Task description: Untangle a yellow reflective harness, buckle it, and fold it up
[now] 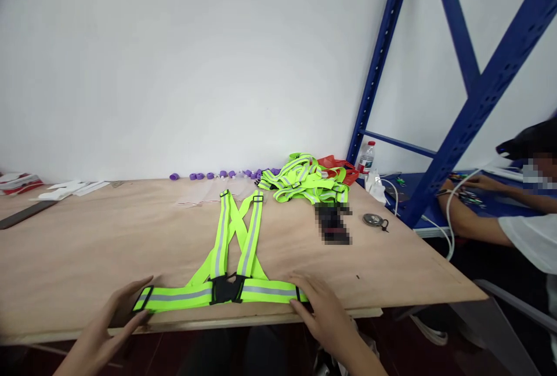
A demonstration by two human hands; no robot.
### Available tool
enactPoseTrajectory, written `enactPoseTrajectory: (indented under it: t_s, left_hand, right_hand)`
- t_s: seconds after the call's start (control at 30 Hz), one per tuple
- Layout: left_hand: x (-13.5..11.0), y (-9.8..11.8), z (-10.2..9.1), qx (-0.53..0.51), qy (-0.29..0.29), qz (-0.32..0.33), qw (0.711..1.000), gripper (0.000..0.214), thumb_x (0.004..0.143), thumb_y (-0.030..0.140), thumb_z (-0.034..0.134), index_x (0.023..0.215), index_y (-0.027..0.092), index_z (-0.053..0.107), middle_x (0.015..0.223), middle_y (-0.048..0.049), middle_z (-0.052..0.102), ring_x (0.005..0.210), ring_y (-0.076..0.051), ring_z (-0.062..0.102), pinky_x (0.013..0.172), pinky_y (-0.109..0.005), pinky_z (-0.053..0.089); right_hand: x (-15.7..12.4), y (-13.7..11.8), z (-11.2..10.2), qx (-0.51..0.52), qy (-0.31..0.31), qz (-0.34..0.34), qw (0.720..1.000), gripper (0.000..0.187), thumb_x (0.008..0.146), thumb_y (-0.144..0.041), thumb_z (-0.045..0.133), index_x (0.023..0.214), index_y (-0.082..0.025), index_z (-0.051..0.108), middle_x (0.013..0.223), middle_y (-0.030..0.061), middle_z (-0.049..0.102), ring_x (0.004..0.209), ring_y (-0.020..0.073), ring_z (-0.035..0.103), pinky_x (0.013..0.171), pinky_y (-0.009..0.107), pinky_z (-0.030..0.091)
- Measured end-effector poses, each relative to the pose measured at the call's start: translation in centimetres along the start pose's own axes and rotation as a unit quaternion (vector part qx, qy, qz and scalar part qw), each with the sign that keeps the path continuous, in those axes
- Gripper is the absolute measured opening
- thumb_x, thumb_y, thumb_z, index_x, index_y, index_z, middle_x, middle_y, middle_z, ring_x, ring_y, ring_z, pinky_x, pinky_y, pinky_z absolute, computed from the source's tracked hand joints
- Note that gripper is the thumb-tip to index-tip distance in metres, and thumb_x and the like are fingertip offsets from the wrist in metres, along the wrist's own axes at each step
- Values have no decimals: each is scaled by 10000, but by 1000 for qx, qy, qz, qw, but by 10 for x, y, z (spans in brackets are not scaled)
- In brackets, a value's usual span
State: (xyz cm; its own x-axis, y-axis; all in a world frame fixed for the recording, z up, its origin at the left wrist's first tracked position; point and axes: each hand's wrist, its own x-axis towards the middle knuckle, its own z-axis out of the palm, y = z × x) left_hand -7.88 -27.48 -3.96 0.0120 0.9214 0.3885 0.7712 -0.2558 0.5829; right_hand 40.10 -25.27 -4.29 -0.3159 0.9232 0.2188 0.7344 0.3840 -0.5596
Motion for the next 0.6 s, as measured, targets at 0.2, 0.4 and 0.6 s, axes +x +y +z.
enactPoseTrajectory:
  t_s: [0.2, 0.4, 0.6]
  left_hand:
    - [10, 9, -15, -74, -60, -38, 995, 463, 847, 555, 684, 1199, 255, 695, 1244, -75, 736, 1153, -290, 700, 976, -362, 579]
    - [17, -4, -22, -45, -98, -9, 994, 420, 820, 548, 718, 1163, 307, 751, 1208, -45, 749, 1127, -265, 707, 960, -299, 577]
    - [24, -11, -29, -73, -146, 20, 986, 387, 861, 502, 703, 1218, 355, 731, 1280, -37, 709, 1202, -265, 657, 1016, -341, 551]
  right_hand:
    - [-2, 10, -19, 71, 5, 56, 996, 421, 888, -411, 610, 1272, -242, 651, 1367, 113, 656, 1281, 291, 602, 1097, 454, 487]
    - [-5, 16, -22, 96, 27, 66, 993, 350, 842, -440, 651, 1124, -250, 735, 1252, 104, 721, 1200, 300, 653, 1058, 452, 516]
    - [1, 6, -22, 84, 31, 78, 993, 404, 820, -515, 709, 1129, -261, 768, 1231, 113, 735, 1183, 301, 670, 1057, 452, 525]
